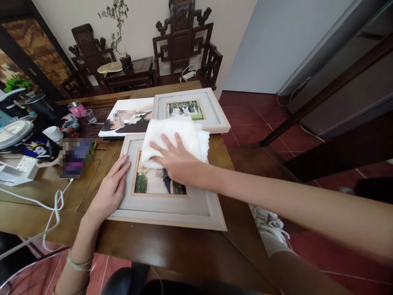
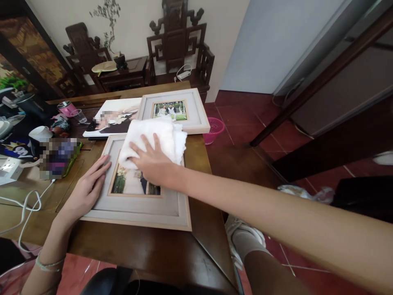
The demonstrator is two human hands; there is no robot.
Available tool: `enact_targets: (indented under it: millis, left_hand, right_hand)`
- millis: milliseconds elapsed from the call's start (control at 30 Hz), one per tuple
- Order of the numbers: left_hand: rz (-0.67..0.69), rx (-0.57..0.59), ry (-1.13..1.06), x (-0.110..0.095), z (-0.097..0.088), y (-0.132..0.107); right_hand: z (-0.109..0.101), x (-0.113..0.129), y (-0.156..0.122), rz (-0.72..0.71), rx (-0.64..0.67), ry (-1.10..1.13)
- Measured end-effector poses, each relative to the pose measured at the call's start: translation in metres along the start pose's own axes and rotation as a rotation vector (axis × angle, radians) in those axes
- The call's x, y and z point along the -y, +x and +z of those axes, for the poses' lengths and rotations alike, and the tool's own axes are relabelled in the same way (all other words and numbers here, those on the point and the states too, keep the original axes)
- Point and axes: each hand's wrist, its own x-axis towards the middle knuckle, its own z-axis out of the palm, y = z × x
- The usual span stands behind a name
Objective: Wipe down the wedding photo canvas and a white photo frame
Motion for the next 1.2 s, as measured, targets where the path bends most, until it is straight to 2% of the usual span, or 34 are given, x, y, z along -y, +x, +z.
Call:
enact_targets:
  millis: [100, 200, 267, 333, 400, 433, 500, 633, 733, 833, 900, 1000, 1200]
  left_hand:
    - [-0.001, -0.01, -0.004, 0.001, 0.001, 0.0]
    - [-0.006, -0.015, -0.004, 0.0, 0.001, 0.0]
    - [-0.019, -0.015, -0.003, -0.001, 0.001, 0.0]
    - [-0.025, -0.009, -0.001, -0.002, 0.0, 0.0]
    - [-0.019, -0.003, 0.005, -0.003, 0.0, 0.0]
    - [-0.014, -0.001, 0.008, -0.003, -0.001, 0.0]
    - [-0.011, 0.006, 0.011, -0.003, -0.001, 0.001]
    - [-0.012, 0.015, -0.011, -0.002, -0.001, 0.0]
    - [-0.014, -0.011, -0.042, -0.003, -0.001, -0.001]
    - [-0.041, -0.043, -0.06, -0.004, -0.002, -0.002]
    - [-0.052, -0.056, -0.079, -0.004, -0.002, -0.002]
    - [-0.047, -0.075, -0.123, -0.002, -0.002, -0.004]
    - [-0.026, -0.063, -0.18, 0.001, -0.001, -0.005]
  right_hand:
    - [0.001, 0.0, 0.006, 0.036, 0.017, -0.037]
    - [-0.005, 0.03, -0.011, 0.023, 0.061, 0.015]
    - [-0.015, 0.057, -0.028, -0.032, 0.139, 0.102]
    - [-0.027, 0.08, -0.041, -0.065, 0.287, 0.214]
    - [-0.037, 0.092, -0.048, -0.11, 0.401, 0.299]
    - [-0.039, 0.094, -0.05, -0.14, 0.412, 0.323]
    - [-0.036, 0.089, -0.047, -0.189, 0.332, 0.326]
    - [-0.013, 0.06, -0.025, -0.18, 0.048, 0.177]
    - [0.0, 0.037, 0.005, -0.08, -0.033, 0.045]
    - [0.002, 0.027, 0.033, -0.029, -0.077, -0.026]
    - [-0.001, 0.03, 0.043, -0.043, -0.091, -0.044]
    - [-0.008, 0.045, 0.039, -0.088, -0.044, -0.027]
    - [-0.027, 0.072, -0.008, -0.341, 0.112, 0.129]
